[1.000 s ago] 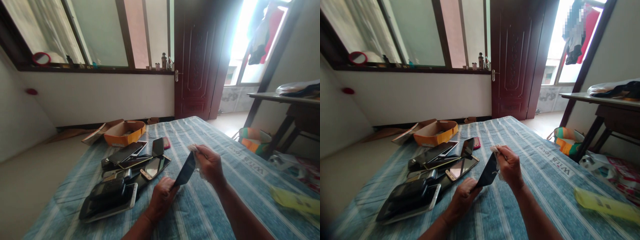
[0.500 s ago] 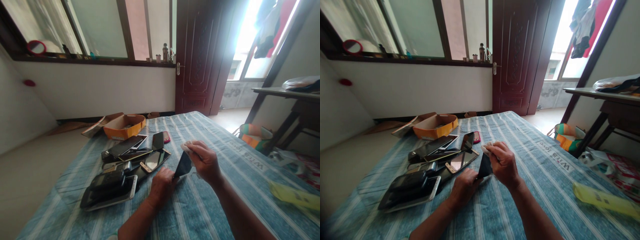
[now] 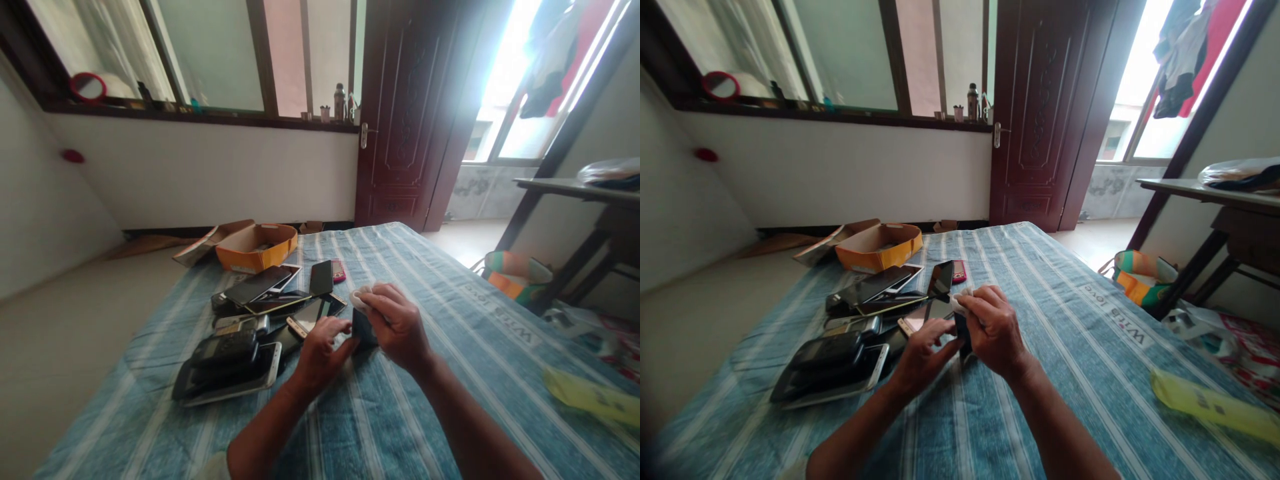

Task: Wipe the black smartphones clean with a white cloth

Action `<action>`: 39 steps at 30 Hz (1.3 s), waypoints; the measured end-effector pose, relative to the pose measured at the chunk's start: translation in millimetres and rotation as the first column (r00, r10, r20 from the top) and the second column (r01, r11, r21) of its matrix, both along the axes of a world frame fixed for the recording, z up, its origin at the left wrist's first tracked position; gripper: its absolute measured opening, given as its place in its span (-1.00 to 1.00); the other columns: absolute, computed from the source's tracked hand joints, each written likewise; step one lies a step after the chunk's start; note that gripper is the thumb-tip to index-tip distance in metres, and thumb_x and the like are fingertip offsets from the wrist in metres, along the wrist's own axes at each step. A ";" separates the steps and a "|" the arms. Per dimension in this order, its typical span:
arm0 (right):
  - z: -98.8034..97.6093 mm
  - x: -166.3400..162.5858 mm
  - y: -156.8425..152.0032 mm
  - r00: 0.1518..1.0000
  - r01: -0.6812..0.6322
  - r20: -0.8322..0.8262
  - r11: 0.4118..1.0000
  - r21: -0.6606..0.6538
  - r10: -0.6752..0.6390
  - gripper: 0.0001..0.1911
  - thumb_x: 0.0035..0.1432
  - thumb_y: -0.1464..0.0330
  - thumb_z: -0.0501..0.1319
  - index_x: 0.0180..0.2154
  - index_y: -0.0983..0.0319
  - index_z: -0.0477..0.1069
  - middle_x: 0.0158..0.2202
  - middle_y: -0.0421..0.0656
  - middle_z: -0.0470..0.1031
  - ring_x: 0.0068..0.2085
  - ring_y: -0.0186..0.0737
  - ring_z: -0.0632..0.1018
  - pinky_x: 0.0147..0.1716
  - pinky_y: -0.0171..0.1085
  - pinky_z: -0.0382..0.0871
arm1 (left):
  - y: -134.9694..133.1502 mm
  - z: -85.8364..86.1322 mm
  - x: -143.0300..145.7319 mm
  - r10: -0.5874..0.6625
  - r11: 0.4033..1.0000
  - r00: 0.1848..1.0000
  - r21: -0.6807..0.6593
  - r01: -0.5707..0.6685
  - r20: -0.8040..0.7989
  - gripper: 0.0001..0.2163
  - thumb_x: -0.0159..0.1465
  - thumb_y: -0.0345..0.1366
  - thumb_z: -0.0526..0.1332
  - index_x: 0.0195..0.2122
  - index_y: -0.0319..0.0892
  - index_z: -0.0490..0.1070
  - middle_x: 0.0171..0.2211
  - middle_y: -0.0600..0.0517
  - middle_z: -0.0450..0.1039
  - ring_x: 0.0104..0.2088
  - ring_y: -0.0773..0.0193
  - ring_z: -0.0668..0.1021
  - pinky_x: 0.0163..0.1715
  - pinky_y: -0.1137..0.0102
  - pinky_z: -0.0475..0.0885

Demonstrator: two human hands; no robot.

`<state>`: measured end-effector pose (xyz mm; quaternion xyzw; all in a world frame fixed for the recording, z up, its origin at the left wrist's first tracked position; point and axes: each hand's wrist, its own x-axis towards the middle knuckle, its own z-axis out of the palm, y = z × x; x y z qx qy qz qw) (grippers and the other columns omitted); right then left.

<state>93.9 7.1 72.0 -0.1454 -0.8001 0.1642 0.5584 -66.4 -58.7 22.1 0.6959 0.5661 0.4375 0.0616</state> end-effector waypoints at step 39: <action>6.8 3.5 13.4 0.961 0.158 0.207 0.977 0.140 -0.185 -0.73 0.23 0.56 0.03 -0.28 0.23 0.47 -0.34 -0.09 0.45 -0.23 -0.15 0.44 -0.09 -0.12 0.39 | 16.0 49.9 6.3 0.046 0.973 0.998 0.228 -0.035 -0.045 -0.84 0.31 -0.28 0.17 -0.35 -0.19 0.50 -0.45 0.01 0.50 -0.41 0.25 0.48 -0.36 0.38 0.37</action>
